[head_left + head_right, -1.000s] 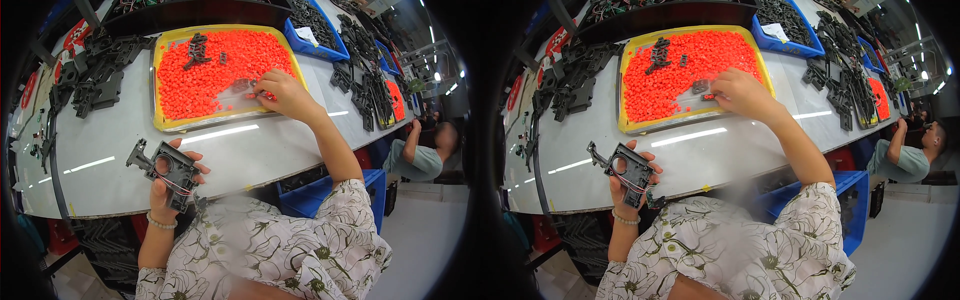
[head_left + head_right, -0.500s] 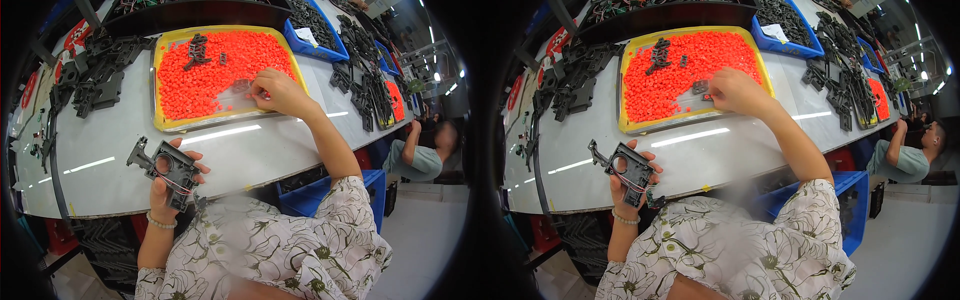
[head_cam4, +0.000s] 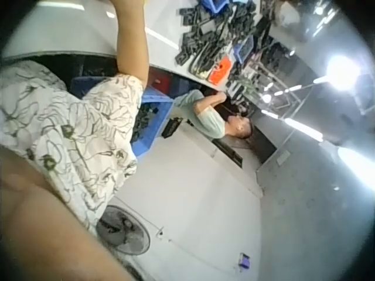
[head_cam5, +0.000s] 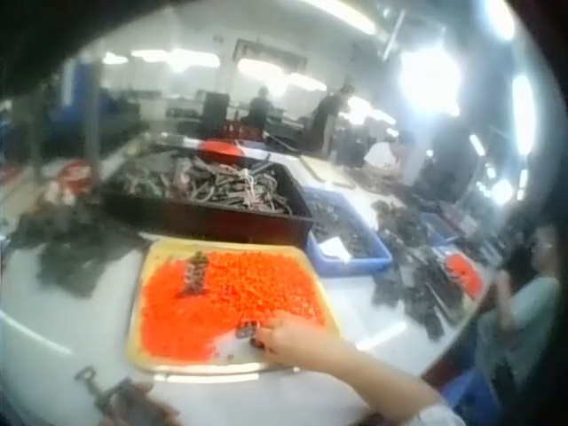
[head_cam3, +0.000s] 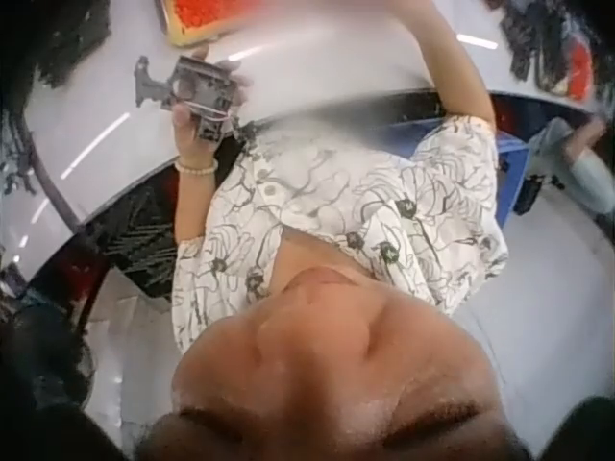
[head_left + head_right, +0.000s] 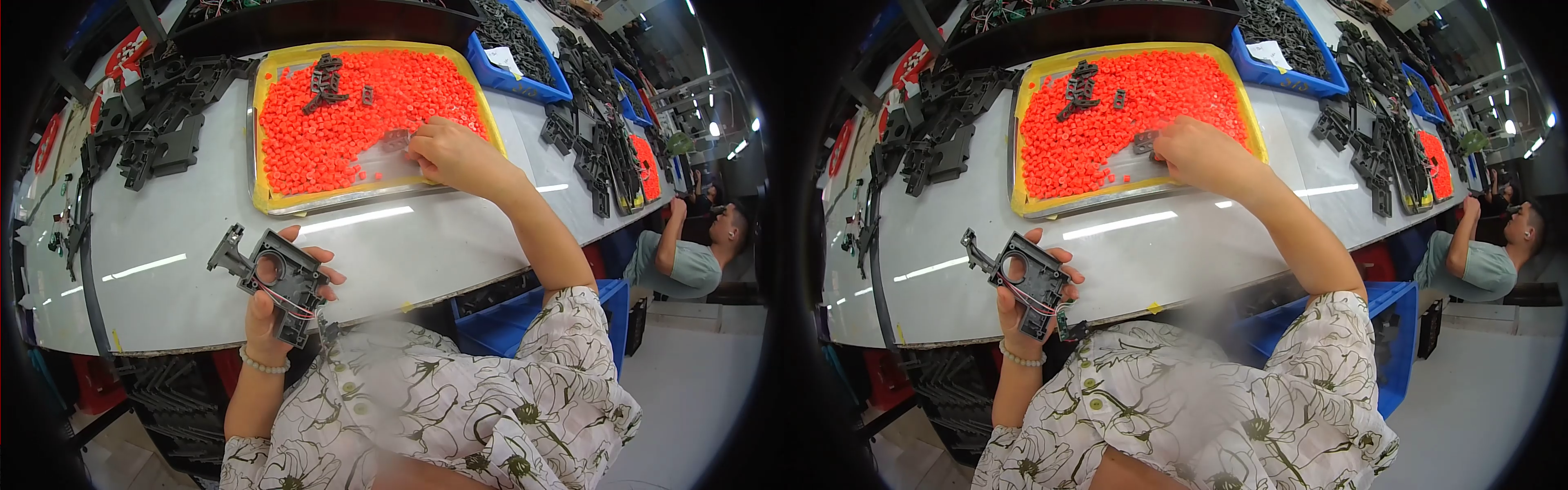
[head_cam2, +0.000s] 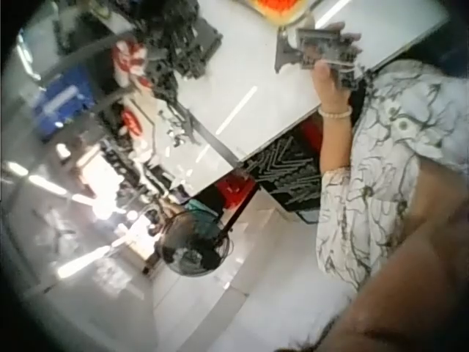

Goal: The person assembles small plastic components by hand, taking red pieces and black pieces from a tray and fitting them together.

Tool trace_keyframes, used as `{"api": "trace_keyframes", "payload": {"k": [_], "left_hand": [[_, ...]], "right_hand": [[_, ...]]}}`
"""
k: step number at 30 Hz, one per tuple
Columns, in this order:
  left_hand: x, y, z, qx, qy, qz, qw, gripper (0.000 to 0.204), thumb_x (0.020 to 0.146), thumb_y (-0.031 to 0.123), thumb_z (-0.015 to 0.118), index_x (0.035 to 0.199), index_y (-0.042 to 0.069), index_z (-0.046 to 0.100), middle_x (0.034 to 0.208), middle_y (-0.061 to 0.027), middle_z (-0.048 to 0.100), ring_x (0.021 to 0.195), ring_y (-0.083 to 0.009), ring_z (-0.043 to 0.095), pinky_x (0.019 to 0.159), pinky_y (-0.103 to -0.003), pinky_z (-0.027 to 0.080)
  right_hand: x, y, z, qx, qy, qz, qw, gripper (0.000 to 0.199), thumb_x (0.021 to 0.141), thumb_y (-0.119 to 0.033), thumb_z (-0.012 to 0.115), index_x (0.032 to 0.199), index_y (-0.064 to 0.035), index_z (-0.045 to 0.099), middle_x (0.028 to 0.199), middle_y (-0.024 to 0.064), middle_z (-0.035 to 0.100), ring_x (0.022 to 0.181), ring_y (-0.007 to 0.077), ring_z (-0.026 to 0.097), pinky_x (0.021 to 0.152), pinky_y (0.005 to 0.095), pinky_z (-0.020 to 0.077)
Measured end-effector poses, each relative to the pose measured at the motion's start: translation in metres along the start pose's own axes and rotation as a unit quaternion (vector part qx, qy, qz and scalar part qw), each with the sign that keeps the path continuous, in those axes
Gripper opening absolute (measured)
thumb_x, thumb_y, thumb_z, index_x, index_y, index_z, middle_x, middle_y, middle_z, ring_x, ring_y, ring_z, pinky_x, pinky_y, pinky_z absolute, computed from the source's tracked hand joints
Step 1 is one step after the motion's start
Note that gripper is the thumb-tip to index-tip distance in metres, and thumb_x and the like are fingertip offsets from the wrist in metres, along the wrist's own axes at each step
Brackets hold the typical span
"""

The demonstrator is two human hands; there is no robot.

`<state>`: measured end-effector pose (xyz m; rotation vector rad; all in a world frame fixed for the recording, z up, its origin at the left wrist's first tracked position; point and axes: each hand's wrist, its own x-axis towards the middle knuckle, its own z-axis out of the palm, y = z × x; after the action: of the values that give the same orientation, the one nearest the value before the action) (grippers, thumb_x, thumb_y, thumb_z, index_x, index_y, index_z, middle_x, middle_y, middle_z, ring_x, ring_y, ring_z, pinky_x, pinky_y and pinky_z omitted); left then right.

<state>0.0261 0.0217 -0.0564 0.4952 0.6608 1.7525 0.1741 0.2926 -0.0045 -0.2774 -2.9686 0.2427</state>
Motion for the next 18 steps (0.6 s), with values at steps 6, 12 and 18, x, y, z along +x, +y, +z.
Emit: {"api": "trace_keyframes", "payload": {"k": [6, 12, 18], "left_hand": [[-0.001, 0.0, -0.002, -0.023, -0.002, -0.01, 1.0, 0.09, 0.07, 0.052, 0.069, 0.134, 0.004, 0.027, 0.115, -0.0249, 0.05, 0.096, -0.0348, 0.059, 0.074, -0.036, 0.054], [0.001, -0.003, -0.002, 0.006, -0.007, 0.014, 1.0, 0.089, 0.074, 0.057, 0.062, 0.135, 0.003, 0.024, 0.112, -0.0243, 0.051, 0.091, -0.0359, 0.059, 0.068, -0.037, 0.055], [0.0, 0.0, -0.002, -0.023, -0.008, -0.005, 1.0, 0.089, 0.071, 0.051, 0.068, 0.135, 0.004, 0.026, 0.115, -0.0249, 0.049, 0.096, -0.0348, 0.059, 0.074, -0.036, 0.054]], "right_hand": [[-0.005, -0.002, -0.012, 0.076, -0.011, 0.028, 0.997, 0.009, 0.071, -0.008, 0.06, 0.078, -0.0033, 0.062, 0.079, 0.0109, 0.058, 0.083, 0.0287, 0.055, 0.075, 0.0391, 0.045], [-0.012, -0.003, -0.009, 0.059, 0.002, 0.078, 0.995, 0.016, 0.072, -0.013, 0.063, 0.086, -0.0059, 0.06, 0.08, 0.0083, 0.059, 0.086, 0.0266, 0.055, 0.077, 0.0385, 0.045], [-0.008, -0.001, -0.003, 0.099, -0.022, 0.091, 0.991, 0.02, 0.072, -0.012, 0.063, 0.091, -0.0065, 0.06, 0.082, 0.0072, 0.061, 0.084, 0.0261, 0.056, 0.077, 0.0382, 0.045]]}}
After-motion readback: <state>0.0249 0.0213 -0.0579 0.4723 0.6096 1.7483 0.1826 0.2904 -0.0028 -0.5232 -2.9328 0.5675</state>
